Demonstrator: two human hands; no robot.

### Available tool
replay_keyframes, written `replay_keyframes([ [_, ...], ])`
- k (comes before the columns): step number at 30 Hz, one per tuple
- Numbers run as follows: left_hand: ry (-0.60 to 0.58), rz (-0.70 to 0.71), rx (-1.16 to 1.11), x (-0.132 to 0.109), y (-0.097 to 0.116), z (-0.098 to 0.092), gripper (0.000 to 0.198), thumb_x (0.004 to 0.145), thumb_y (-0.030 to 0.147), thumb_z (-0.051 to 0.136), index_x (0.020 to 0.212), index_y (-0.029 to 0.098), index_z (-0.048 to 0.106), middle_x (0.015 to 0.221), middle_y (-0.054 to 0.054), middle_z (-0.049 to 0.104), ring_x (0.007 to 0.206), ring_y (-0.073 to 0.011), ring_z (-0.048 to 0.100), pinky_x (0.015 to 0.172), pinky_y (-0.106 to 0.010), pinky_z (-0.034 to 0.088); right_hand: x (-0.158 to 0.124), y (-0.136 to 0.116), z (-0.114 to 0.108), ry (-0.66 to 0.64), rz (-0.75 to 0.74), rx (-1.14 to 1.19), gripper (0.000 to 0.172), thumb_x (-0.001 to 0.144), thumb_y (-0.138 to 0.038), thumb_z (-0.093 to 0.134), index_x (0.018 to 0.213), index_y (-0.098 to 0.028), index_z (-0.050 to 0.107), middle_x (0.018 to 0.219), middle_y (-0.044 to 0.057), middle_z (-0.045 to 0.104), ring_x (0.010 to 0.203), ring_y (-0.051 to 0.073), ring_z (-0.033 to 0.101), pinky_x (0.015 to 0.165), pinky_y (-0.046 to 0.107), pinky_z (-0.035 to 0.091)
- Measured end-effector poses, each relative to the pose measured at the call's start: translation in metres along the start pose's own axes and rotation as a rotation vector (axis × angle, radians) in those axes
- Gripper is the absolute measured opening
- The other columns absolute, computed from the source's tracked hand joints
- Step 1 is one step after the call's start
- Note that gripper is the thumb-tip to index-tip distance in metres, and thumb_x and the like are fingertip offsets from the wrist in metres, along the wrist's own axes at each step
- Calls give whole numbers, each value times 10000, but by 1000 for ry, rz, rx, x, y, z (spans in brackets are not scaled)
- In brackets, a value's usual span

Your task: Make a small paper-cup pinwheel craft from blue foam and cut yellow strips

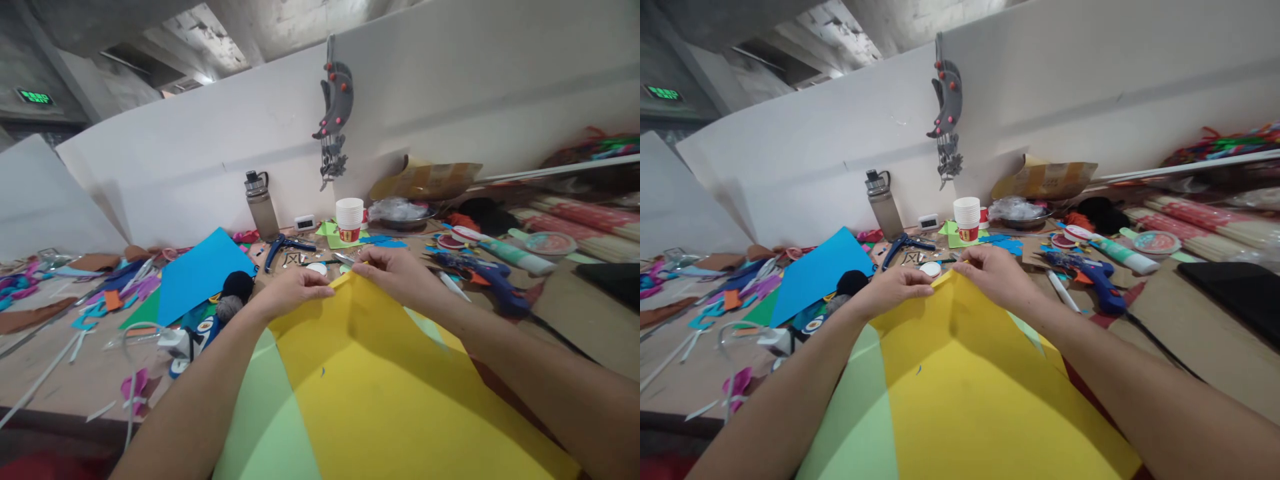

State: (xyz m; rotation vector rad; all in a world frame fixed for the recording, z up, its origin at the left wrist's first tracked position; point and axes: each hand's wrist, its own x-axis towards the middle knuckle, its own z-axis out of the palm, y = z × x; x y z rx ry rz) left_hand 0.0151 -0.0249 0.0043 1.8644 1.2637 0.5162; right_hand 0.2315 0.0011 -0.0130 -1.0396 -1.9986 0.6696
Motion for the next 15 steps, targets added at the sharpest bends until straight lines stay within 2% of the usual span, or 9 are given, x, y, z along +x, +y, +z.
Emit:
replay_keyframes([
  [3,34,-19,-43,1,-4,1,308,692,446,657,822,169,687,789,-22,668,700,-144,571,617,-244,419,0,-1,0,7,13,8,241,802,-362,529,672,-177,612,583,0,546,548,122,471,494,235,335],
  [8,93,-12,69,2,-7,0,297,701,454,635,713,158,652,654,3,604,598,-117,510,546,-233,365,-2,-5,0,20,25,7,223,791,-348,542,660,-185,617,551,-2,540,526,125,482,474,238,339],
  [15,56,53,66,6,-5,5,352,741,498,567,757,158,659,693,-1,591,626,-122,497,568,-235,354,-2,0,5,-18,51,31,240,796,-372,536,683,-178,624,525,-21,512,467,98,438,431,218,296],
])
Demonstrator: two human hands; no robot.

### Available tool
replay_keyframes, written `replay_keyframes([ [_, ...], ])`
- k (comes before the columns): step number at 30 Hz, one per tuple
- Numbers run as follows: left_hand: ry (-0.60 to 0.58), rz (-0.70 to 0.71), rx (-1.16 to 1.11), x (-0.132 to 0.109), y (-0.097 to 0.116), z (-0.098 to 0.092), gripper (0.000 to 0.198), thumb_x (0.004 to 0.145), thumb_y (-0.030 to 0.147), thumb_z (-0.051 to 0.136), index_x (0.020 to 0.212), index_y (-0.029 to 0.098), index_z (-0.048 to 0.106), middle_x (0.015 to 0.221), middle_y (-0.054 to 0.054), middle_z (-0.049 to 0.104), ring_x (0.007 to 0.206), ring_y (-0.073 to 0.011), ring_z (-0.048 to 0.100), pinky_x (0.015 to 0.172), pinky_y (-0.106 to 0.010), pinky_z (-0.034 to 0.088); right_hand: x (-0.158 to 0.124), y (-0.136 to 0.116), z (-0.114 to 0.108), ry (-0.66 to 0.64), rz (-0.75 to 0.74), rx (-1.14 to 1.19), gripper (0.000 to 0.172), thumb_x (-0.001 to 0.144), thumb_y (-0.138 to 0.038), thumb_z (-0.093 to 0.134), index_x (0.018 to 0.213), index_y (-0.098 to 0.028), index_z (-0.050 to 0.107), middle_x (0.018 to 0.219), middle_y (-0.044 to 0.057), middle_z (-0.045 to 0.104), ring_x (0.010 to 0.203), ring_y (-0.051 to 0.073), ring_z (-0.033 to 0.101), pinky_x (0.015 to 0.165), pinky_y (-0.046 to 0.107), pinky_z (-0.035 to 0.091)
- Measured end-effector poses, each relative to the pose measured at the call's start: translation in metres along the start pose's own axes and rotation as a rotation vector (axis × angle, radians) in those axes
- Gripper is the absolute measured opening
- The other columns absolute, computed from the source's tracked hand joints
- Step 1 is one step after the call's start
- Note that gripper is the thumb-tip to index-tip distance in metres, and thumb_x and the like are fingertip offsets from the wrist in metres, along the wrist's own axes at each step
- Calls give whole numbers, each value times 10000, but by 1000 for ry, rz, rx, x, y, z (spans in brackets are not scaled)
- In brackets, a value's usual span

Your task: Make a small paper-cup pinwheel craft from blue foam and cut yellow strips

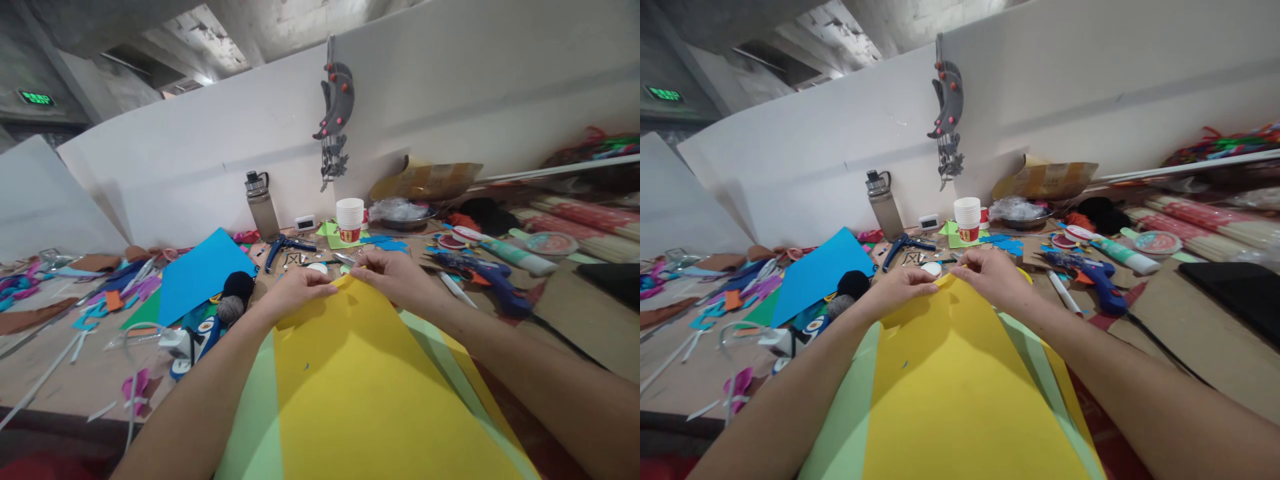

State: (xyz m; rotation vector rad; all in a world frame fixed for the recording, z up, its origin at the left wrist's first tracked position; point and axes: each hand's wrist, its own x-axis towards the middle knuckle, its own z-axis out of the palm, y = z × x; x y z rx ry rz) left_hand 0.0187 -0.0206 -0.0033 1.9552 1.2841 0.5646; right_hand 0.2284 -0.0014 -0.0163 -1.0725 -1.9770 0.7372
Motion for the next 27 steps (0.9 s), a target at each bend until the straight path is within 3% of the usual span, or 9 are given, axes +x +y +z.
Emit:
replay_keyframes([
  [5,44,-97,-49,1,-1,6,386,753,530,533,698,155,609,616,9,530,536,-102,438,506,-228,315,0,3,2,-61,67,90,309,798,-452,537,683,-177,617,497,-30,493,427,89,410,410,214,265],
  [10,54,-141,-64,0,-1,9,399,745,546,533,695,158,609,613,2,535,513,-102,437,479,-227,302,3,2,-3,-31,123,260,519,860,-580,360,738,-155,632,613,39,587,507,120,499,458,231,349],
  [16,63,-49,45,4,-6,8,412,765,533,520,600,156,539,552,29,411,504,-84,332,475,-231,243,1,2,1,-115,47,39,316,782,-479,552,744,-173,621,607,-11,540,509,97,447,445,213,304],
  [22,96,-28,42,5,-7,15,361,758,504,535,727,159,635,657,9,547,600,-112,440,539,-234,315,0,9,7,-69,63,-16,325,798,-472,523,696,-176,609,557,-24,508,482,94,430,419,212,250],
  [27,126,-35,54,0,-5,18,366,786,494,499,700,162,628,637,12,541,581,-109,433,515,-232,299,1,8,4,-79,53,-25,315,799,-451,531,687,-171,625,522,-23,518,462,93,429,421,218,252],
])
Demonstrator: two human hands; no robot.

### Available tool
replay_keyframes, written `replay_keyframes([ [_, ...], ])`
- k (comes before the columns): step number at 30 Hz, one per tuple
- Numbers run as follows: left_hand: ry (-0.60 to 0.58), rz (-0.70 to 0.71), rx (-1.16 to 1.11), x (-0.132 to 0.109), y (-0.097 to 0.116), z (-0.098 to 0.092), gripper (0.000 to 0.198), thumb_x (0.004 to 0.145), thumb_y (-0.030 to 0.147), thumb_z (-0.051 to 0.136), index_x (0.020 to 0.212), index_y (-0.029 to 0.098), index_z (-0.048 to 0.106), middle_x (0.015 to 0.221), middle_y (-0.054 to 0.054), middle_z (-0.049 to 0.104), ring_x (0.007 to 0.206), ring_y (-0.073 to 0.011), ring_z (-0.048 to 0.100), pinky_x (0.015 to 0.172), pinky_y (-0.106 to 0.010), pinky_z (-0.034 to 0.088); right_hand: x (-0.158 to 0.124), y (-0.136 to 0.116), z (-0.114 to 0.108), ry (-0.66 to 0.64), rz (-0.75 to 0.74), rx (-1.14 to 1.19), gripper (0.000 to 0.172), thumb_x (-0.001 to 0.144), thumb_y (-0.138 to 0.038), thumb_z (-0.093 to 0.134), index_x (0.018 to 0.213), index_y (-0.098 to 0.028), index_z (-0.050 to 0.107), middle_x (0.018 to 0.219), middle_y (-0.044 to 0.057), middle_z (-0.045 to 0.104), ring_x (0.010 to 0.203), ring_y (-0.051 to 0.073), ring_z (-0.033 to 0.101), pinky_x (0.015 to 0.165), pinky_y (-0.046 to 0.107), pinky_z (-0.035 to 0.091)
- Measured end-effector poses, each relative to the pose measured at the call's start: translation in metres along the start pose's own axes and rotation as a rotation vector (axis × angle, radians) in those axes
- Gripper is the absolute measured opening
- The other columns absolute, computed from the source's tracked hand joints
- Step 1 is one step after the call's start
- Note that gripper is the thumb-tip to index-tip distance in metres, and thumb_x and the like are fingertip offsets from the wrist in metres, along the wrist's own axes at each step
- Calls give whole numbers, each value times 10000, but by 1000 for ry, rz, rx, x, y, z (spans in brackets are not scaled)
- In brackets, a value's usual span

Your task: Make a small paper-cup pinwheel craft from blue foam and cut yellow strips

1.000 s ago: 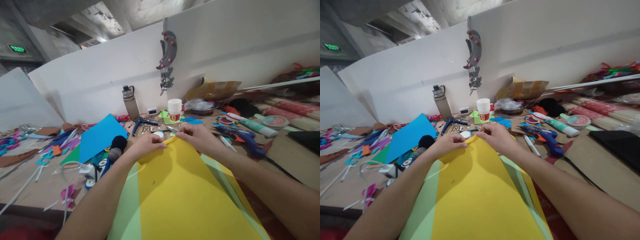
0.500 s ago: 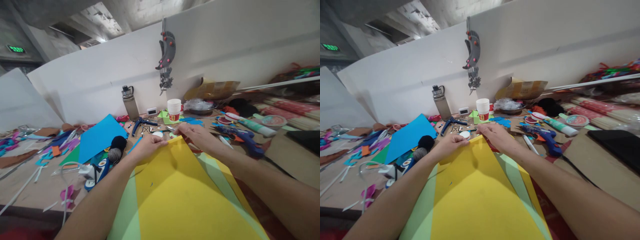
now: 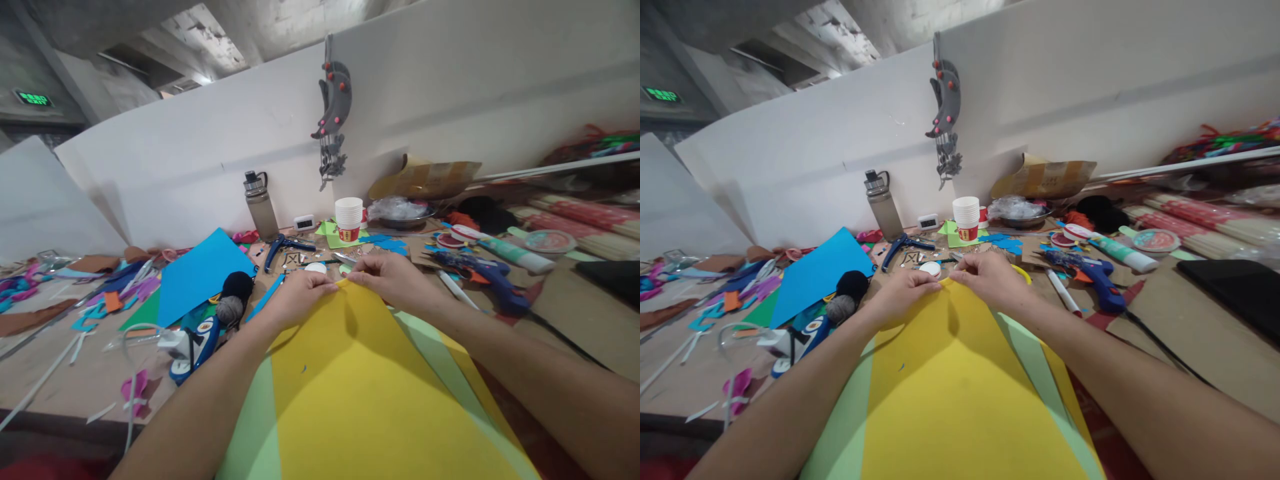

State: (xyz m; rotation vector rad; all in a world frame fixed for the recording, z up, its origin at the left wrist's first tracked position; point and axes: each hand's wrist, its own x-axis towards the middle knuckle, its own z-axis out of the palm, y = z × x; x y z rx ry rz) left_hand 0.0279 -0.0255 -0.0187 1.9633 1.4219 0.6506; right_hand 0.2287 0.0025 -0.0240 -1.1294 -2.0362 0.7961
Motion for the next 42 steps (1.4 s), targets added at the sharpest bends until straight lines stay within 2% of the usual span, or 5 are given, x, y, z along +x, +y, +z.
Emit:
replay_keyframes([
  [10,-30,55,120,6,3,-1,347,780,473,521,695,158,636,636,9,542,604,-114,444,532,-227,292,2,1,3,23,21,-3,293,780,-415,556,681,-156,653,556,-12,560,504,100,456,447,215,275],
  [20,-49,-91,-51,5,-3,2,412,775,550,483,707,162,606,594,17,519,501,-101,404,456,-227,264,1,-8,-3,26,-8,55,253,759,-371,587,641,-156,647,532,-28,535,495,83,428,450,203,283],
  [25,-49,-95,-65,4,-1,1,398,757,529,507,710,155,634,599,3,543,523,-113,443,469,-229,292,2,-5,-2,12,71,66,269,747,-405,601,656,-159,661,459,-39,505,418,80,415,406,201,272],
  [35,-4,-67,-57,7,1,5,363,759,499,509,723,150,602,629,7,530,567,-119,438,505,-228,307,3,-4,-1,17,39,81,288,766,-401,581,611,-160,608,440,-45,489,406,79,412,405,202,268],
  [42,-13,-46,53,7,0,0,359,779,486,488,669,160,591,601,17,511,545,-115,405,503,-235,279,6,3,1,20,16,49,249,765,-377,591,649,-160,631,537,-13,582,491,106,492,449,215,329],
])
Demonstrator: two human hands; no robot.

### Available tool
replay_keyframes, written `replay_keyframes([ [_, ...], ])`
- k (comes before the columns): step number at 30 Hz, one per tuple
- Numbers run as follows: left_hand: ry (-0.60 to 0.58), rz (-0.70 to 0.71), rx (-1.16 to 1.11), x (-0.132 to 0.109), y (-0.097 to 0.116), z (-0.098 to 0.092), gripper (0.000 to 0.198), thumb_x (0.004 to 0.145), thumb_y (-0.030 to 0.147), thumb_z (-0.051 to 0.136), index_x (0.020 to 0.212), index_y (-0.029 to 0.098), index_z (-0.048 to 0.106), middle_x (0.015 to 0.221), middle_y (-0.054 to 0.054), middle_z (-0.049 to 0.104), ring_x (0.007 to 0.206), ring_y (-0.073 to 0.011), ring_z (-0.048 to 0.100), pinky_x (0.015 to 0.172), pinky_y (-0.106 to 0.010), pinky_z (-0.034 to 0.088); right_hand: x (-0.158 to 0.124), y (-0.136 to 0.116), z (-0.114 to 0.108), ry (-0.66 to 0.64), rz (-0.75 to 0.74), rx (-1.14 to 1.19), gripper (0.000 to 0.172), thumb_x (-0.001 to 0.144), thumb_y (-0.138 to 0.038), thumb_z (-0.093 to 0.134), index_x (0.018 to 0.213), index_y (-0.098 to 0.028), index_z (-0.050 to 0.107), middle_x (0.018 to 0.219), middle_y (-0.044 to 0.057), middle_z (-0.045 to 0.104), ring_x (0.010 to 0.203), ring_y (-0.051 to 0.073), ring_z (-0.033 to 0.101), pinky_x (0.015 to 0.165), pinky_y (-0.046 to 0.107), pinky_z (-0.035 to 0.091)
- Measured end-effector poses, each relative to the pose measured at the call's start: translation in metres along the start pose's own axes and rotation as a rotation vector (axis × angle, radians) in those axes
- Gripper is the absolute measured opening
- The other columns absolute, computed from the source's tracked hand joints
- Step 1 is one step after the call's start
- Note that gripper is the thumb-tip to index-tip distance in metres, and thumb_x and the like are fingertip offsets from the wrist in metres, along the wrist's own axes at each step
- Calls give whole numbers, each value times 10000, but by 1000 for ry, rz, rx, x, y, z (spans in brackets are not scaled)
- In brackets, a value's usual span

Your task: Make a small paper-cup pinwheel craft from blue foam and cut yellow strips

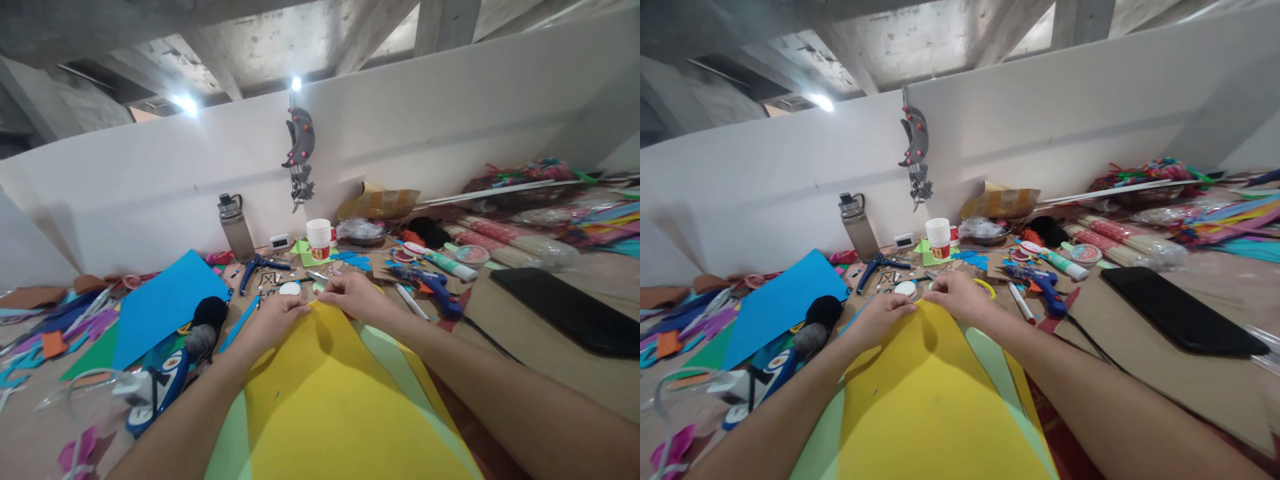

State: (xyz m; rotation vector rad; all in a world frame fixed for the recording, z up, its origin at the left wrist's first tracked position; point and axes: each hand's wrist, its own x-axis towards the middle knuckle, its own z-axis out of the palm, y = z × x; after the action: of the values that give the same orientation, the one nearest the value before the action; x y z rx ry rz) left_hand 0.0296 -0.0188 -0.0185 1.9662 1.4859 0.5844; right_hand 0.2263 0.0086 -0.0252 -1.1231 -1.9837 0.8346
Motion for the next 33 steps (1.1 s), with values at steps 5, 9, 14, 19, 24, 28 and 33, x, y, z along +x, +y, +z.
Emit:
replay_keyframes([
  [5,-3,70,18,1,2,2,388,787,498,495,669,155,632,614,5,528,588,-121,420,520,-233,277,-3,-5,4,-8,-86,55,177,740,-330,642,813,-171,668,765,18,681,700,141,601,607,237,428],
  [9,-21,71,-6,2,3,6,461,784,572,480,674,157,649,585,14,504,566,-112,394,509,-237,254,-6,-9,6,-36,-113,-36,122,772,-296,614,736,-192,668,735,2,687,690,138,601,607,237,404],
  [14,-9,92,7,3,-1,6,396,794,501,500,729,152,675,622,10,552,591,-116,419,549,-242,285,-6,-7,6,-17,-98,-62,108,766,-274,620,728,-184,665,753,13,695,711,148,609,629,241,408],
  [19,-29,116,45,0,1,-6,327,775,447,541,742,156,688,646,8,586,632,-124,462,579,-237,309,-5,-4,1,14,-107,-136,165,795,-320,583,755,-199,688,773,16,703,743,165,609,641,257,395],
  [24,-31,117,79,-2,1,-13,300,777,417,544,735,156,684,670,12,612,639,-122,485,584,-232,319,-1,3,0,23,-119,-160,197,797,-360,575,745,-204,685,762,13,696,735,168,598,626,259,392],
  [28,-35,144,159,0,-2,-11,311,804,399,507,694,157,668,650,10,602,629,-123,485,582,-239,314,-1,7,2,10,-113,-179,213,799,-380,568,750,-210,687,765,16,700,725,172,599,605,259,386],
  [33,-67,121,125,-2,-4,-13,268,768,402,558,724,158,661,660,-2,610,625,-130,495,569,-242,332,-2,3,-2,29,-122,-187,194,808,-337,564,723,-204,675,742,10,682,714,161,583,619,255,385],
])
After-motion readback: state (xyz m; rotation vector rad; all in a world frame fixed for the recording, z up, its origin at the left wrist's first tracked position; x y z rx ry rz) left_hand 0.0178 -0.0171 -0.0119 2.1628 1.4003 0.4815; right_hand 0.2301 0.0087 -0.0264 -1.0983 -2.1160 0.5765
